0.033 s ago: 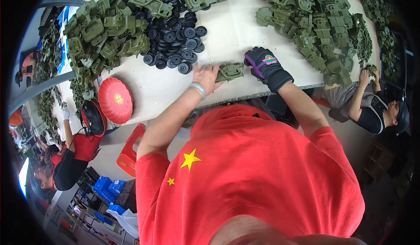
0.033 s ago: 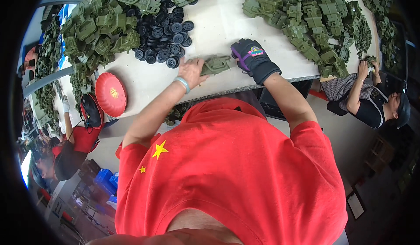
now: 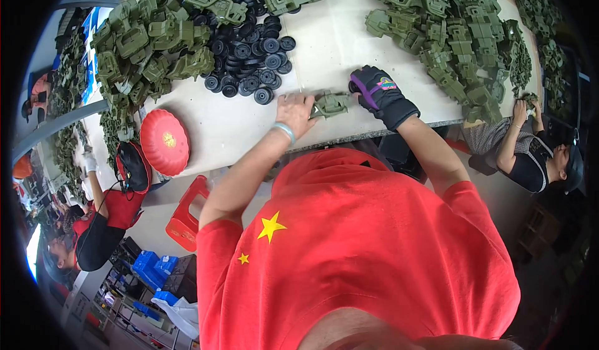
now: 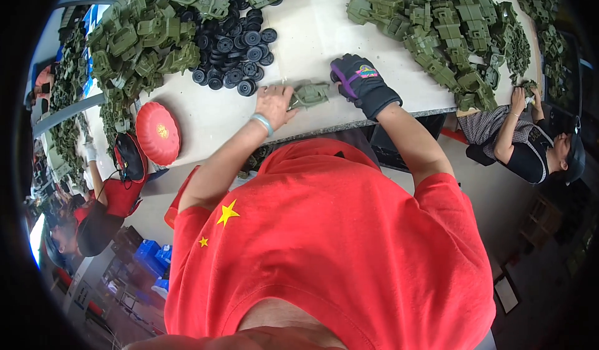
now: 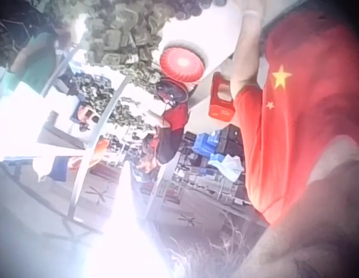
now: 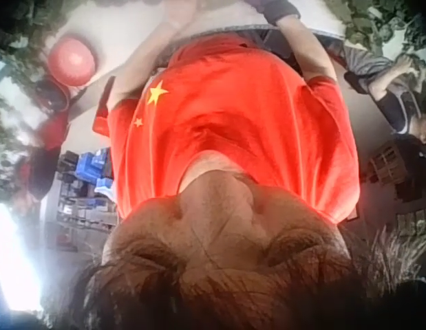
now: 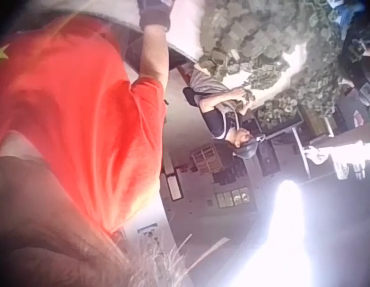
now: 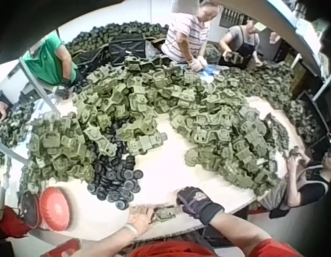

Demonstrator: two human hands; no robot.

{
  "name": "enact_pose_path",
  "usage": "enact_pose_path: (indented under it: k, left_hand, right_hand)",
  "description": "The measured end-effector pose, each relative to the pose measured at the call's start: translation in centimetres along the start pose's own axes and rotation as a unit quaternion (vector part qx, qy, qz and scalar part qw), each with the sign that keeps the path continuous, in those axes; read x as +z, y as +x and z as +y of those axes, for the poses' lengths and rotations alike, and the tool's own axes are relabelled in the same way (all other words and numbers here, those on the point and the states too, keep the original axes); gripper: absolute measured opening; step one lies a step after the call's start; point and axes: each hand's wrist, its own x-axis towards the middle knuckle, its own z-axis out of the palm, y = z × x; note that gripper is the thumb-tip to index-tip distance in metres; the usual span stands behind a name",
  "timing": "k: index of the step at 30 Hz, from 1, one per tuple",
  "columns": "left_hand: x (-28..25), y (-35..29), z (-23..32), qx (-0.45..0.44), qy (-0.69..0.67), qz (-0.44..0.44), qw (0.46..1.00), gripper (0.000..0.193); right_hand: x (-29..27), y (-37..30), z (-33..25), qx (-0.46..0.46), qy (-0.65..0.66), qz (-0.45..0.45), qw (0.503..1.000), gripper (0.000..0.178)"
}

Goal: The person assembles small green plastic toy tanks by hand, attaching plastic wheels and tank tracks to the toy tank bodies.

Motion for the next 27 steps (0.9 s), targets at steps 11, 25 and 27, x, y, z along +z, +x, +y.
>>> enact_pose_path:
  k: [11,25,27]
  left_hand:
    - [2.7,-1.2,1.6,-0.015,-0.033,0.164,0.986,0.047]
    - [2.9,-1.0,1.6,-0.011,-0.049,0.172,0.984,0.048]
    - [3.1,-1.2,1.3,-0.008,-0.044,0.171,0.984,0.05]
  right_hand:
    - [-4.7,1.9,-6.8,-0.195,0.032,-0.03,0.98,0.03]
    - [-3.3,2.5,-8.0,-0.127,0.007,-0.079,0.989,0.032]
    - [-2.2,1.4,-8.1,-0.093,0.012,-0.03,0.995,0.034]
